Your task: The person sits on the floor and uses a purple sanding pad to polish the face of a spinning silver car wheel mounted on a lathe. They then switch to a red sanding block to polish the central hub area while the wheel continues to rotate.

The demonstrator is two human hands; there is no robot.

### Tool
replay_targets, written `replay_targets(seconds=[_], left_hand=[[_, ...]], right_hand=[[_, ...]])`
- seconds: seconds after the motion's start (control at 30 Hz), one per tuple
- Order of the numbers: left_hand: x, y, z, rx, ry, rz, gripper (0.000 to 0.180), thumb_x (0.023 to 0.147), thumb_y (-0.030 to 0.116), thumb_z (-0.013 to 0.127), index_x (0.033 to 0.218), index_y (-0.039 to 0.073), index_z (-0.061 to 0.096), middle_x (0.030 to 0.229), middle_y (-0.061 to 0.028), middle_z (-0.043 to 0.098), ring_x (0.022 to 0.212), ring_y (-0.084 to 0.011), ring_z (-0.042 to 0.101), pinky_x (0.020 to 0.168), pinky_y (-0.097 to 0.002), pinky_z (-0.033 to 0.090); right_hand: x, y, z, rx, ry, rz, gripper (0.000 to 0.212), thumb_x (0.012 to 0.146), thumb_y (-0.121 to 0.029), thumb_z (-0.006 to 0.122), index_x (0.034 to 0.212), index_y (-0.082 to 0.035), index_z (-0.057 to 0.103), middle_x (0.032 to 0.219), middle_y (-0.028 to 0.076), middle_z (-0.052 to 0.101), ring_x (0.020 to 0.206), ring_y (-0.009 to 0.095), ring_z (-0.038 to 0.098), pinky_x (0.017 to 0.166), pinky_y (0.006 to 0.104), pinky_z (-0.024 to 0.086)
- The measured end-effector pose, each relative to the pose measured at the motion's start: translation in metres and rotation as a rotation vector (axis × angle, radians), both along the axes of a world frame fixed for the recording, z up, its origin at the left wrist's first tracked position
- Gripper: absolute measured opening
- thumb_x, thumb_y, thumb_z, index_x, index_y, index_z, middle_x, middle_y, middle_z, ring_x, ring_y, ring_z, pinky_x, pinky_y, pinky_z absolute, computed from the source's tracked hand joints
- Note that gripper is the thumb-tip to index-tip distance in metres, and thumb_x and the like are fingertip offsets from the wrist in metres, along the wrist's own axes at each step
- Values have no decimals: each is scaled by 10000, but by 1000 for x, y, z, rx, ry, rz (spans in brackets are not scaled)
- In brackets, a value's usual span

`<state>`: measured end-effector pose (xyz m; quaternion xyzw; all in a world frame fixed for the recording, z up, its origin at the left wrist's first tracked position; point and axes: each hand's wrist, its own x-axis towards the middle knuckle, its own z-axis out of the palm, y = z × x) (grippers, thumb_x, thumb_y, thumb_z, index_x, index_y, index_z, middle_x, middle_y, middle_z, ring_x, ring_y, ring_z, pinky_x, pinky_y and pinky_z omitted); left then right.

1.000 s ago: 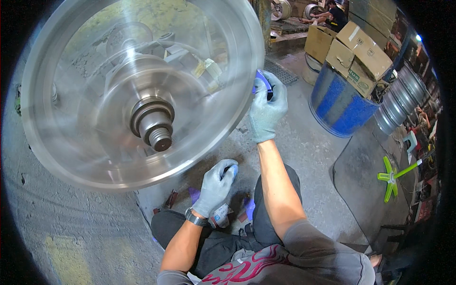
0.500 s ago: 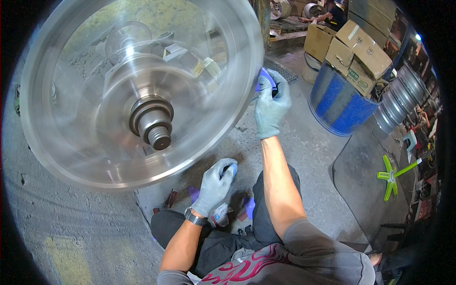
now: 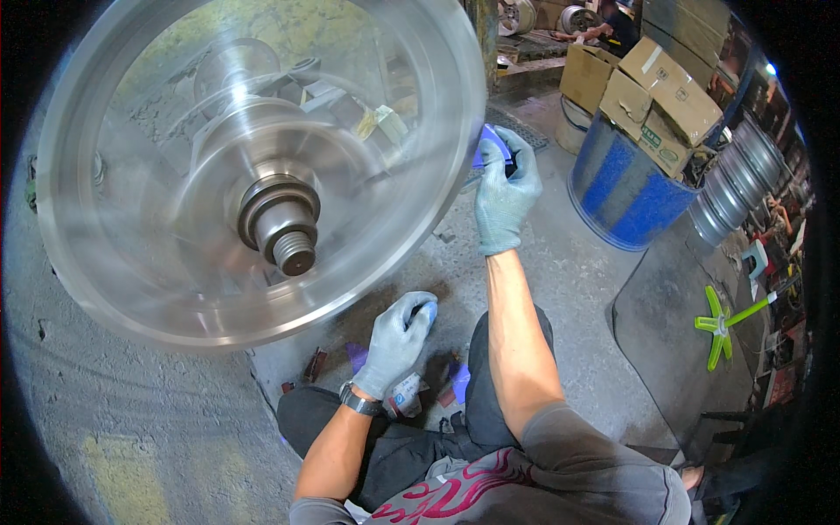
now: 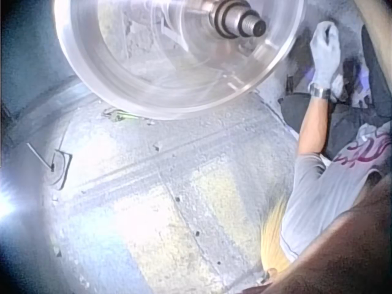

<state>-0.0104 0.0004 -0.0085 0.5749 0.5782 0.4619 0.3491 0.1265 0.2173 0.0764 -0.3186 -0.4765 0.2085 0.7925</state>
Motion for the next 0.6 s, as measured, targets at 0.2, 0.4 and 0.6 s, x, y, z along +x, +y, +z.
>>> replay_targets(seconds=[0.2, 0.4, 0.6], left_hand=[[-1, 3, -8, 62, 30, -4, 249, 1154, 149, 642, 1308, -19, 741, 1086, -92, 780, 955, -138, 716, 891, -327, 603], [3, 1, 4, 24, 4, 23, 242, 1103, 163, 661, 1254, -8, 742, 1149, -227, 786, 1032, -353, 784, 946, -429, 598], [2, 1, 4, 67, 49, 21, 252, 1102, 169, 661, 1274, 3, 740, 1139, -215, 789, 1012, -339, 781, 940, -428, 601]], right_hand=[[-13, -8, 2, -3, -43, -38, 184, 1063, -107, 790, 1234, -48, 823, 1129, 99, 768, 993, 209, 730, 906, 357, 589], [-23, -32, 10, -33, -137, -120, 170, 1060, -96, 792, 1221, -60, 834, 1120, 94, 765, 1014, 196, 711, 860, 341, 585], [-34, -44, 13, 44, -230, -156, 173, 1050, -85, 807, 1218, -65, 842, 1100, 87, 761, 960, 193, 708, 812, 335, 578]])
